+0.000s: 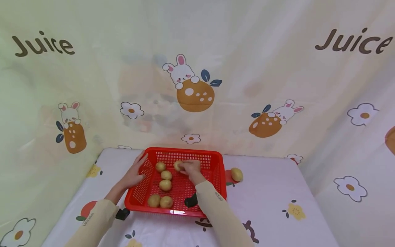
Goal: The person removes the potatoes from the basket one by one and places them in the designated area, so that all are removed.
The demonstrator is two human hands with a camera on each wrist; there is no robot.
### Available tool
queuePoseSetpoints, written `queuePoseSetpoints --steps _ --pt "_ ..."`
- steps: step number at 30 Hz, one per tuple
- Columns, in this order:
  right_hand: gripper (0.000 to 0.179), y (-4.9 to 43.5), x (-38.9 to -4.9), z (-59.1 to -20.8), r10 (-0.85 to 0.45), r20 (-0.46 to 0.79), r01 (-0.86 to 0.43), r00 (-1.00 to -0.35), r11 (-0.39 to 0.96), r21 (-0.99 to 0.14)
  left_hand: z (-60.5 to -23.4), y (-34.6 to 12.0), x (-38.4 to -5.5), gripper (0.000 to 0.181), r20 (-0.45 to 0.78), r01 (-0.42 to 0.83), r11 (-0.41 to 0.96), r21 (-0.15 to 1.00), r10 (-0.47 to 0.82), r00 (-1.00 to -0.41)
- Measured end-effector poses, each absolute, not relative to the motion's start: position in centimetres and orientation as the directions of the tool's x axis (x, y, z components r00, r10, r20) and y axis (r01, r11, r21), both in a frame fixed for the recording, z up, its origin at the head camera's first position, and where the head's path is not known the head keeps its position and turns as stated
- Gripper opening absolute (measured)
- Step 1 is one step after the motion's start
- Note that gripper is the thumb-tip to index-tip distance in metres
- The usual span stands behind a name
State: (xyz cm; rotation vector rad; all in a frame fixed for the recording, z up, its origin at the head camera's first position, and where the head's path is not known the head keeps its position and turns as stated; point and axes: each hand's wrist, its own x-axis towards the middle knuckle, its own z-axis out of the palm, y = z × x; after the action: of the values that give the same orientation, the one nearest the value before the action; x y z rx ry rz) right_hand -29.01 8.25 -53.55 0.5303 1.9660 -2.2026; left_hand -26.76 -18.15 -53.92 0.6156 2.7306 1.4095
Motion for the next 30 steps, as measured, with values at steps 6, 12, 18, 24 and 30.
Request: queuePoseSetpoints --steps 6,12,18,24,30 --pt "0.033 9.9 -29.4 -51.7 0.087 -0.360 0.346 -0.929 -0.141 -0.927 -53.9 -18.3 -26.8 0.087 0.181 0.349 0.511 0.785 0.349 -0.919" --pt "0.036 12.5 -29.5 -49.0 0.064 -0.344 0.334 -0.937 -0.136 -0.933 -53.9 -18.3 -26.8 0.086 0.168 0.336 0.522 0.784 0.344 -0.924" --pt "0.045 16.5 -29.6 -46.5 0.042 -0.294 0.281 -0.955 -0.189 -0.941 -54.0 -18.4 -26.6 0.086 0.174 0.337 0.510 0.791 0.340 -0.924" --pt "0.052 23.1 -29.2 -45.6 0.109 -0.304 0.281 -0.947 -0.182 -0.942 -54.0 -18.3 -26.6 0.086 0.185 0.352 0.522 0.777 0.345 -0.920" --pt "0.059 29.8 -28.1 -46.0 0.181 -0.379 0.345 -0.908 -0.192 -0.919 -53.8 -18.1 -26.6 0.086 0.181 0.350 0.519 0.780 0.348 -0.920"
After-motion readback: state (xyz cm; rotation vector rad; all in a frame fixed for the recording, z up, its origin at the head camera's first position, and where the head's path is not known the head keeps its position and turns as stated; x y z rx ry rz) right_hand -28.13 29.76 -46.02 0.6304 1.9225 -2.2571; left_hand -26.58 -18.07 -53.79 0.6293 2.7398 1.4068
